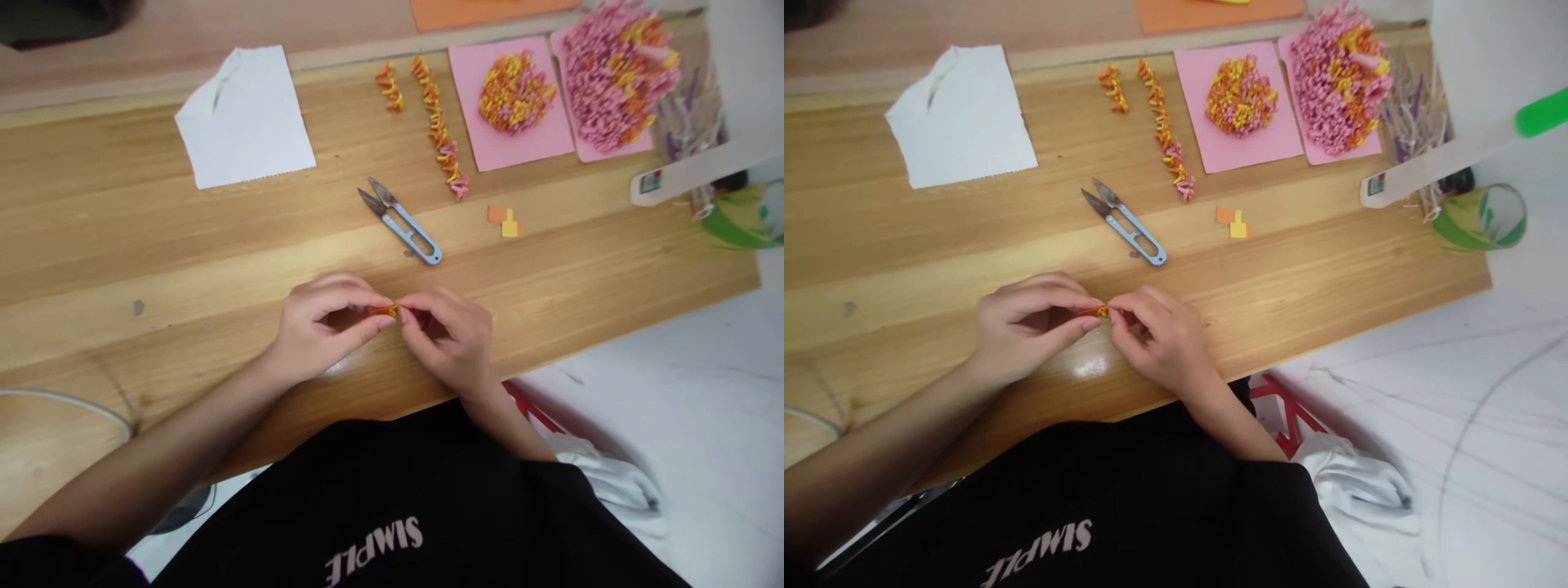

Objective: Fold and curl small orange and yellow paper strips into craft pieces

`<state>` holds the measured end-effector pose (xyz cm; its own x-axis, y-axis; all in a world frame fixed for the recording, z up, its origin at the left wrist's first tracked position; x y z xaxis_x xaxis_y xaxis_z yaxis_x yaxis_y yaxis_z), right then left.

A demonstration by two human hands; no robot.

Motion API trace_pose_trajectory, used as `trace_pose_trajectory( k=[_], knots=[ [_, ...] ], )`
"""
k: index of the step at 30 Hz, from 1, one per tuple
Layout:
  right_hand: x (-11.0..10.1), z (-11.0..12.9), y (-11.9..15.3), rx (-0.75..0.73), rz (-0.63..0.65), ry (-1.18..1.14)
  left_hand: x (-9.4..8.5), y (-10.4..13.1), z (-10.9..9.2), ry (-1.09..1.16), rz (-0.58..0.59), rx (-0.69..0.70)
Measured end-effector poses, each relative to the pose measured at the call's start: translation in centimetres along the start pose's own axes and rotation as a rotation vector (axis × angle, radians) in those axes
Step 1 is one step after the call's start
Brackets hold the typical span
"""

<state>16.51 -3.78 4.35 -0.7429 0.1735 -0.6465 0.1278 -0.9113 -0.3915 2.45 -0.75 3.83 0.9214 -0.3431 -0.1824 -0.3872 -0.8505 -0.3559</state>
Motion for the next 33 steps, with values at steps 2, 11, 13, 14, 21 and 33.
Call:
trace_pose_trajectory(
  k=[2, 11, 13, 14, 21, 33],
  knots=[
    [0.00, -0.01, 0.01, 0.000, 0.000, 0.002, -0.03, -0.02, -0.06, -0.001, -0.004, 0.005],
    [0.04, -0.03, 0.04, 0.001, 0.008, 0.011, -0.11, 0.12, 0.18, -0.011, -0.011, -0.023],
    [0.01, -0.02, 0.03, -0.001, 0.007, 0.015, -0.10, 0.12, 0.21, -0.015, -0.011, -0.031],
    [0.01, -0.02, 0.02, -0.002, 0.008, 0.017, -0.09, 0.11, 0.22, -0.016, -0.011, -0.035],
    [0.03, 0.03, 0.01, -0.009, 0.009, 0.006, -0.07, 0.03, 0.06, -0.006, -0.019, -0.013],
    [0.07, 0.11, 0.00, -0.011, 0.019, 0.024, -0.05, -0.01, 0.02, -0.012, -0.020, -0.026]
  ],
)
Point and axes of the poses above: each hand's wrist, its own y-axis away from the middle knuckle, its own x-axis out of the palm, z = x × y, the point moved 7 cm from there along -y, towards the middle knuckle, and after that the axes turned 9 degrees about y, right-handed, at the moved point
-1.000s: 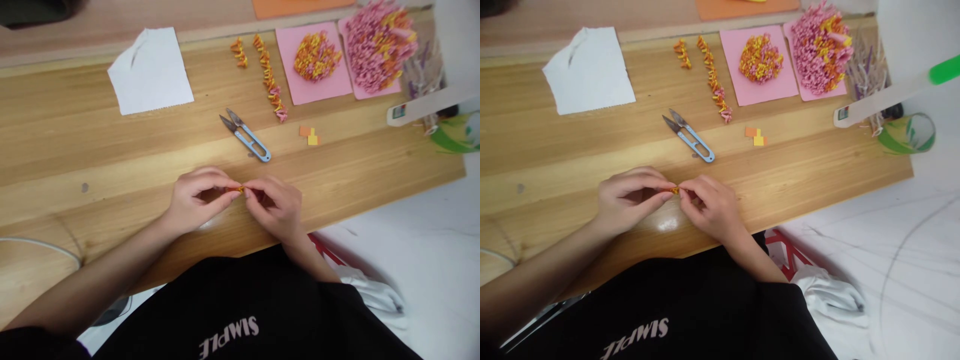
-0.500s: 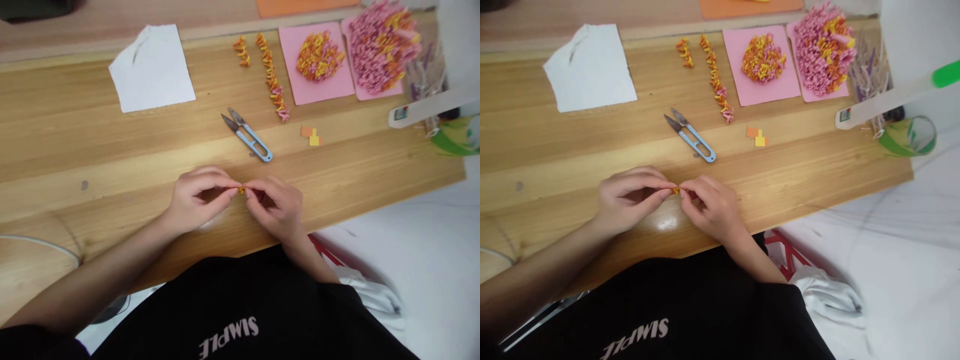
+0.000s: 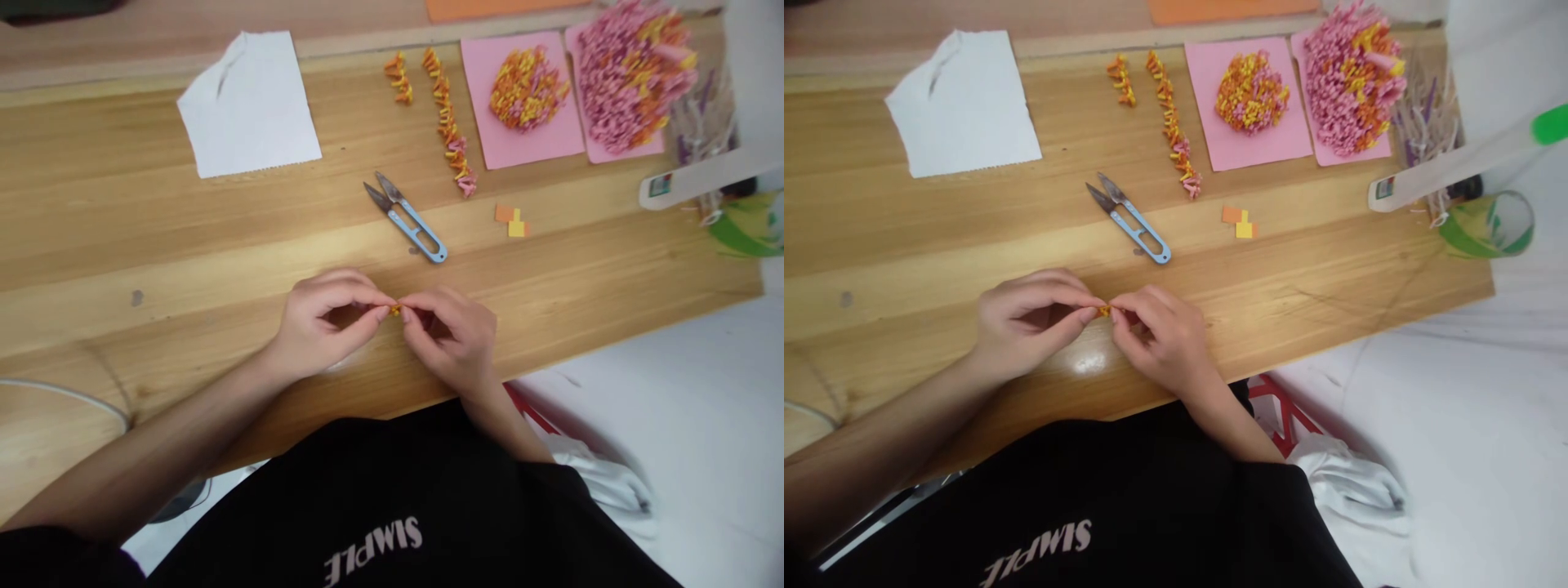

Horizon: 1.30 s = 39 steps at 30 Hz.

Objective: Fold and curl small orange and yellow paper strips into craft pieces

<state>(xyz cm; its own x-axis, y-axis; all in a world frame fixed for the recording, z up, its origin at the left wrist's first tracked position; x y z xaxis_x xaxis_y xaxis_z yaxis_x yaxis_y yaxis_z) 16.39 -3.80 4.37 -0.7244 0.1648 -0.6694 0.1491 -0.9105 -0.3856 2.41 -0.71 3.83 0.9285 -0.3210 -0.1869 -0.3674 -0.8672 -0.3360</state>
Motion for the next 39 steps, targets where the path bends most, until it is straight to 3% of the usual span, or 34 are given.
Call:
trace_pose_trajectory(
  k=[20, 26, 31, 35, 39],
  knots=[
    [0.0, -0.2, 0.0, 0.033, -0.001, -0.022, 0.1, 0.1, 0.3, 0.030, 0.010, -0.022],
    [0.6, -2.2, 0.4, 0.310, 0.023, -0.288, 0.2, 0.0, 0.3, -0.024, 0.022, -0.013],
    [1.3, -3.1, 0.7, 0.432, 0.013, -0.411, 0.3, 0.0, 0.7, 0.009, 0.003, -0.054],
    [1.9, -3.6, 0.7, 0.518, 0.120, -0.471, 0.3, -0.1, 1.2, 0.088, 0.012, -0.110],
    [2.4, -3.1, 0.0, 0.504, 0.432, -0.529, 0.4, -0.1, 1.9, 0.216, 0.048, -0.225]
  ],
)
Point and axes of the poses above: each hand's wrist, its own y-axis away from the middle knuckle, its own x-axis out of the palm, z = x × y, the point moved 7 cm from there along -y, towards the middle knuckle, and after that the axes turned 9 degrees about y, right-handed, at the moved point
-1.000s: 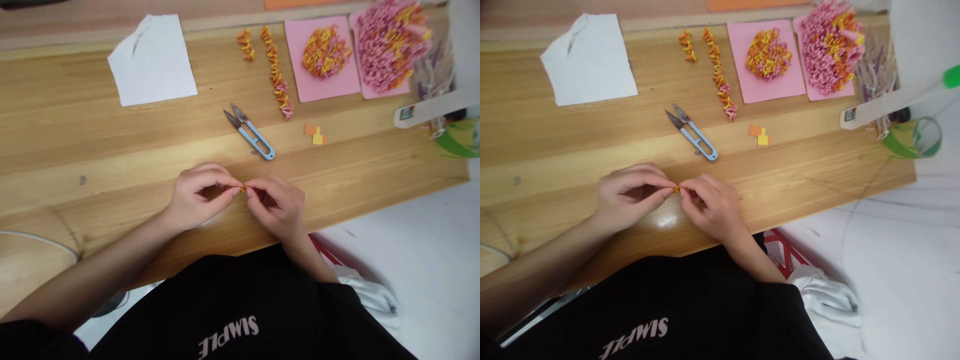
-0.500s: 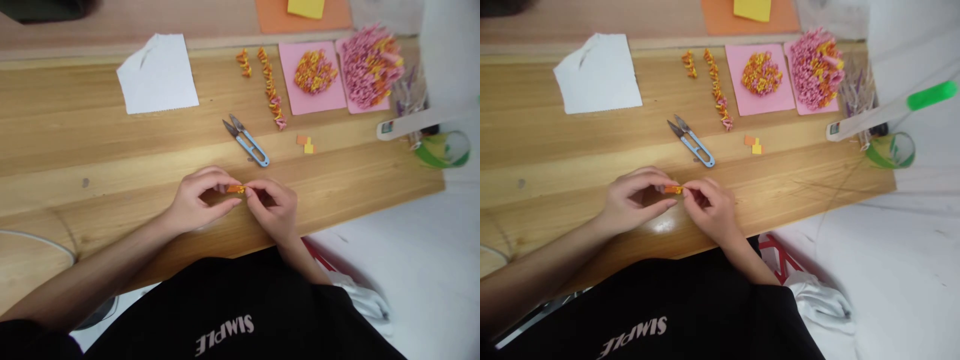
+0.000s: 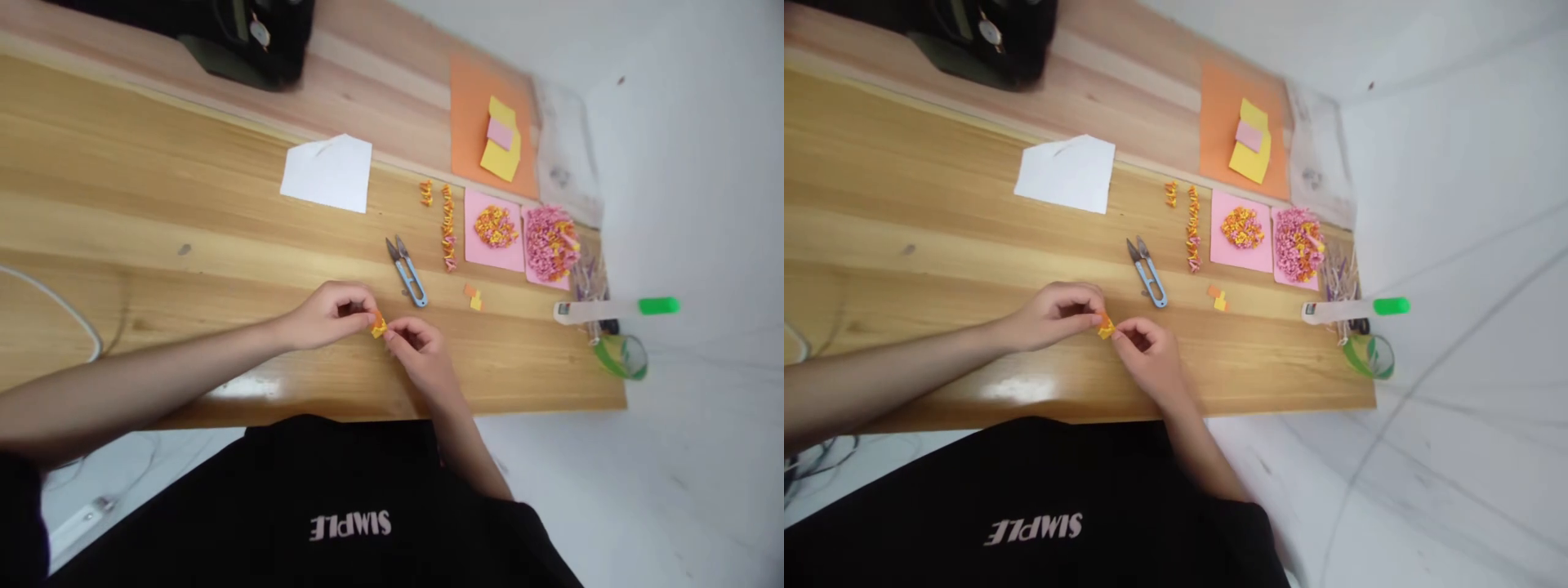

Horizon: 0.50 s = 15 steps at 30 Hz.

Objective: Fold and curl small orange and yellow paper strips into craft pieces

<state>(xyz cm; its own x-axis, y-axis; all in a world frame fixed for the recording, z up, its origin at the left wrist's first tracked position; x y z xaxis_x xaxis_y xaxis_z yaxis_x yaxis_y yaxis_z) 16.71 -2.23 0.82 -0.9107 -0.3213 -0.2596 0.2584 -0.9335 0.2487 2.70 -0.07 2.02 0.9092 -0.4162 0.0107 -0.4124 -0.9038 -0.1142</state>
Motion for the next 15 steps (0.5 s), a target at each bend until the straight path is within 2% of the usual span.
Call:
trace_pose_trajectory(
  k=[3, 6, 9, 15],
  knots=[
    [0.6, 0.8, -0.5, 0.081, 0.266, 0.001, -0.2, -0.1, 0.3, 0.110, 0.004, -0.095],
    [0.8, 1.6, -1.3, 0.146, 0.403, 0.055, -0.6, -0.3, 0.4, 0.200, -0.025, -0.171],
    [1.0, 2.2, -2.6, 0.147, 0.453, 0.088, -0.9, -0.4, 0.3, 0.248, -0.048, -0.193],
    [1.5, 2.3, -4.6, 0.066, 0.438, 0.024, -0.9, -0.5, 0.4, 0.256, -0.022, -0.187]
  ],
)
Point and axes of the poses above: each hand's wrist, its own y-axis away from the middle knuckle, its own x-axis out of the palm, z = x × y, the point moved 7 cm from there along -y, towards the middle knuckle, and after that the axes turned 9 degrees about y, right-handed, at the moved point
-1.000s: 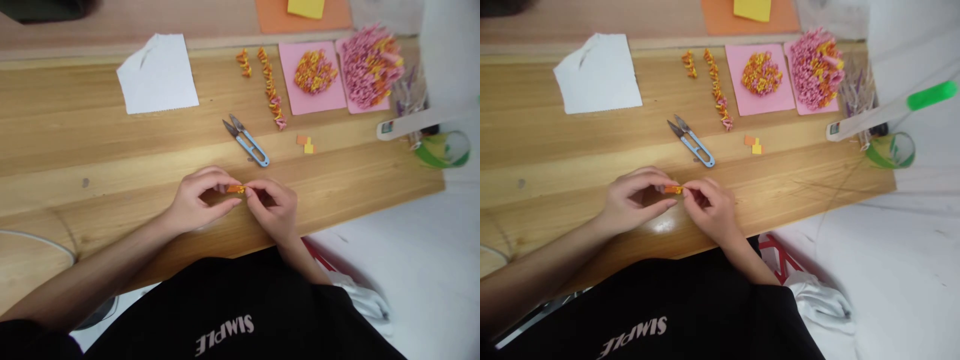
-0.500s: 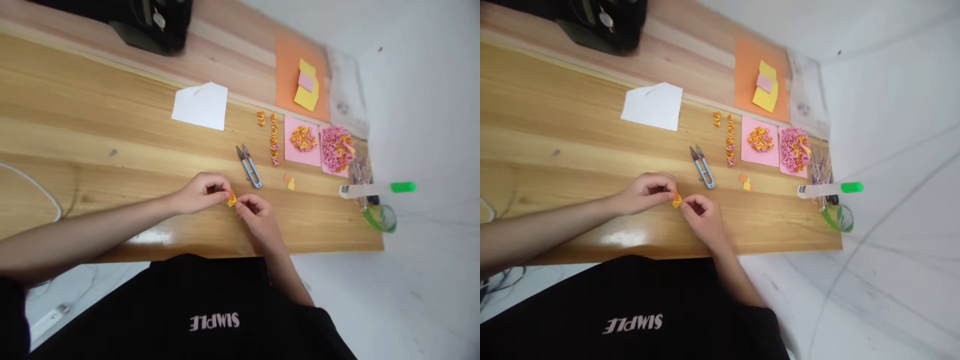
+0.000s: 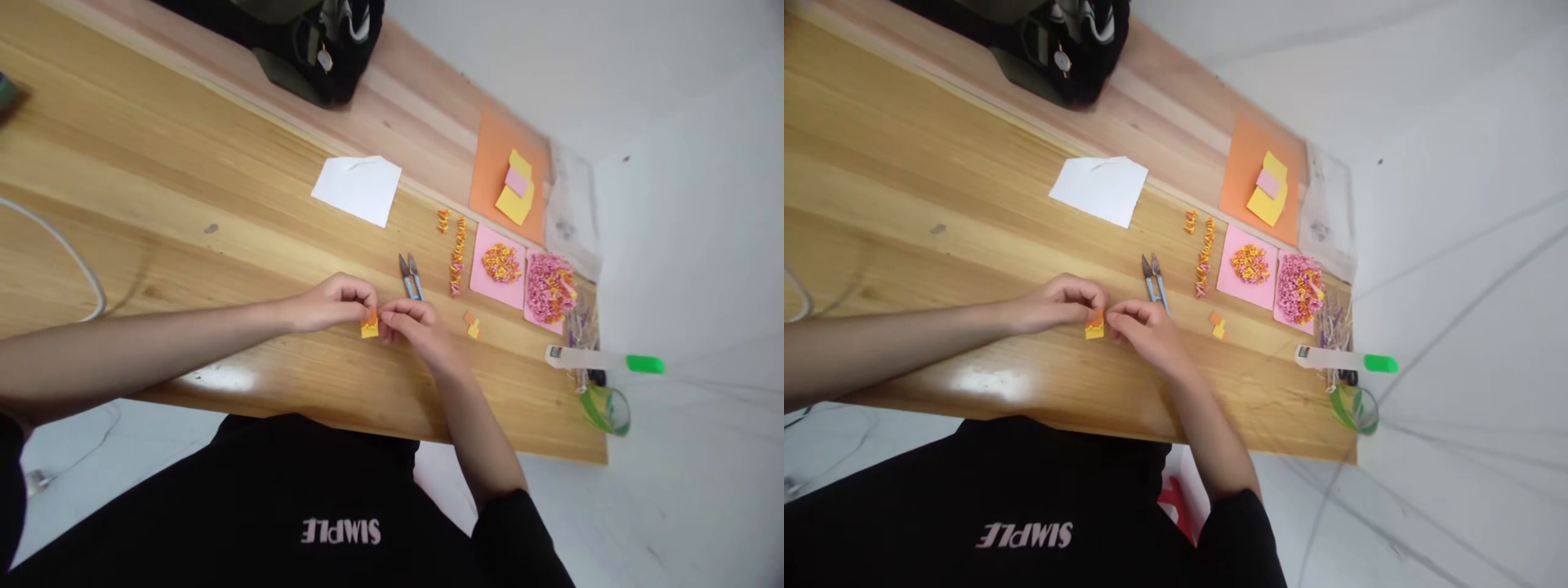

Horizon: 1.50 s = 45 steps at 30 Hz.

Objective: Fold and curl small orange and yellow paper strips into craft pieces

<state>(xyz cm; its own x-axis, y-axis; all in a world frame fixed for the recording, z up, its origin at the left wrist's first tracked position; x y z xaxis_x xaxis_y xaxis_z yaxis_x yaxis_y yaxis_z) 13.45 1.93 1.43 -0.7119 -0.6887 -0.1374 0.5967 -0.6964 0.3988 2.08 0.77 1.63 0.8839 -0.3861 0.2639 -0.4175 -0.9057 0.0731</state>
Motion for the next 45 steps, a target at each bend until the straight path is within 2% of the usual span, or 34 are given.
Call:
trace_pose_trajectory(
  k=[8, 18, 24, 34, 45],
  knots=[
    [0.94, -1.12, 0.08, -0.056, -0.038, -0.136, 0.36, 0.27, -0.08, -0.121, -0.008, 0.024],
    [0.76, -0.72, 0.19, -0.085, -0.040, -0.134, 0.57, 0.51, 0.11, -0.264, 0.026, 0.094],
    [0.73, -0.88, 0.29, -0.089, -0.024, -0.128, 0.38, 0.58, 0.38, -0.198, 0.018, 0.128],
    [0.71, -0.69, 0.45, -0.125, 0.061, -0.138, 0.61, 0.65, -0.20, -0.209, 0.039, 0.103],
    [0.68, -1.10, 0.36, -0.062, 0.025, -0.059, 0.38, 0.56, 0.43, -0.197, 0.009, 0.068]
  ],
)
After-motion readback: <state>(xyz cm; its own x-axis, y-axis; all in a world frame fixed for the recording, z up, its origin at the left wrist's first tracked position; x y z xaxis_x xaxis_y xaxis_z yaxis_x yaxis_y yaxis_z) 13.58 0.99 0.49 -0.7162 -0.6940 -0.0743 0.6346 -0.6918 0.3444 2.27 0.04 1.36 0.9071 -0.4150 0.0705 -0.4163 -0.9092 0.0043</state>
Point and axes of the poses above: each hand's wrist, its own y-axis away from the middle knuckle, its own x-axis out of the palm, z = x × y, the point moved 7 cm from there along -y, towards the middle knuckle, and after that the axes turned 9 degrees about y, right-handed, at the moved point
